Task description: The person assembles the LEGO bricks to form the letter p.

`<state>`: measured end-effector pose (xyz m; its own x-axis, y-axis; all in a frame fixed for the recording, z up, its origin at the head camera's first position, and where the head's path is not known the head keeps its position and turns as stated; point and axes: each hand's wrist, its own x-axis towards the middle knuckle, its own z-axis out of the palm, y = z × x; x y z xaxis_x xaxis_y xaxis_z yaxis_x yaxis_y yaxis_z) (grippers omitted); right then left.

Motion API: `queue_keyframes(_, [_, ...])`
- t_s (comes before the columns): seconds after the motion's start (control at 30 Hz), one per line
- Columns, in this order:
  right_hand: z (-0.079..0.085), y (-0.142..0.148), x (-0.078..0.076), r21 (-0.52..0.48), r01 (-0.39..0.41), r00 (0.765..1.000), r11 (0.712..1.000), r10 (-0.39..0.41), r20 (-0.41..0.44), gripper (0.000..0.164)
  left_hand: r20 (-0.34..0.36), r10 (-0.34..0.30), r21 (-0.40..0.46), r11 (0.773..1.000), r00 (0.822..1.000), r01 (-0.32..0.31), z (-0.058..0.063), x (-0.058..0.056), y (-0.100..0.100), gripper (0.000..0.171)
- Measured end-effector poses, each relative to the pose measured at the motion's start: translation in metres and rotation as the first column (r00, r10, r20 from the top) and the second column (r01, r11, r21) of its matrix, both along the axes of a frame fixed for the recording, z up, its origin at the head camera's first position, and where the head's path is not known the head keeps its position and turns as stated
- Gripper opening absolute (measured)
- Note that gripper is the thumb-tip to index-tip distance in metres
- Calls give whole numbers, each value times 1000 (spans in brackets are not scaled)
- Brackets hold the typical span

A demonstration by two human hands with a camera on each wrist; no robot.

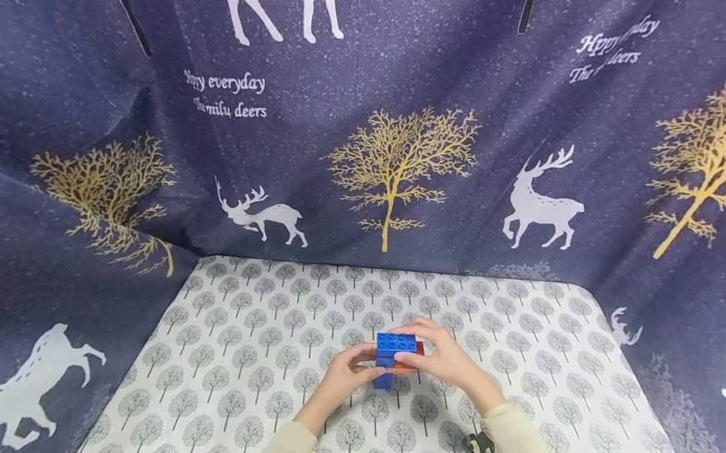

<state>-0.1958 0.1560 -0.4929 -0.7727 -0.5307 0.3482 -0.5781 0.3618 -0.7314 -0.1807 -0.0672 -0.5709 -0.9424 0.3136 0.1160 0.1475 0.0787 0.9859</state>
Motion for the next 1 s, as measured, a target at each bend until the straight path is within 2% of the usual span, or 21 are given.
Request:
queue_keyframes(0.03, [0,1,0,0,-3,1000,1000,3,-4,38,5,-2,-1,1000,1000,2,0,0,0,41])
queue_keyframes(0.1, [-3,2,-2,8,0,1000,1000,0,-5,38,-3,1,3,1000,1000,-1,-9,-3,1,42])
queue_keyframes(0.3, [2,2,-2,24,2,999,1000,-1,-39,38,-22,2,-3,1000,1000,-2,-8,-3,1,41])
queue_keyframes(0.4, [3,2,-2,33,1,998,999,1,-55,38,-24,5,-8,1000,1000,-6,-4,-1,1,40])
queue_keyframes(0.63, [2,0,-2,40,11,999,999,-8,-54,38,-24,-24,2,1000,999,24,23,8,-2,39])
queue_keyframes(0.8, [3,-1,-1,61,30,998,998,-27,-59,38,-28,-45,7,999,999,45,26,10,-2,40])
queue_keyframes(1.0, [7,-2,3,75,44,999,996,-42,-31,39,-15,-34,22,999,999,35,23,8,-1,40])
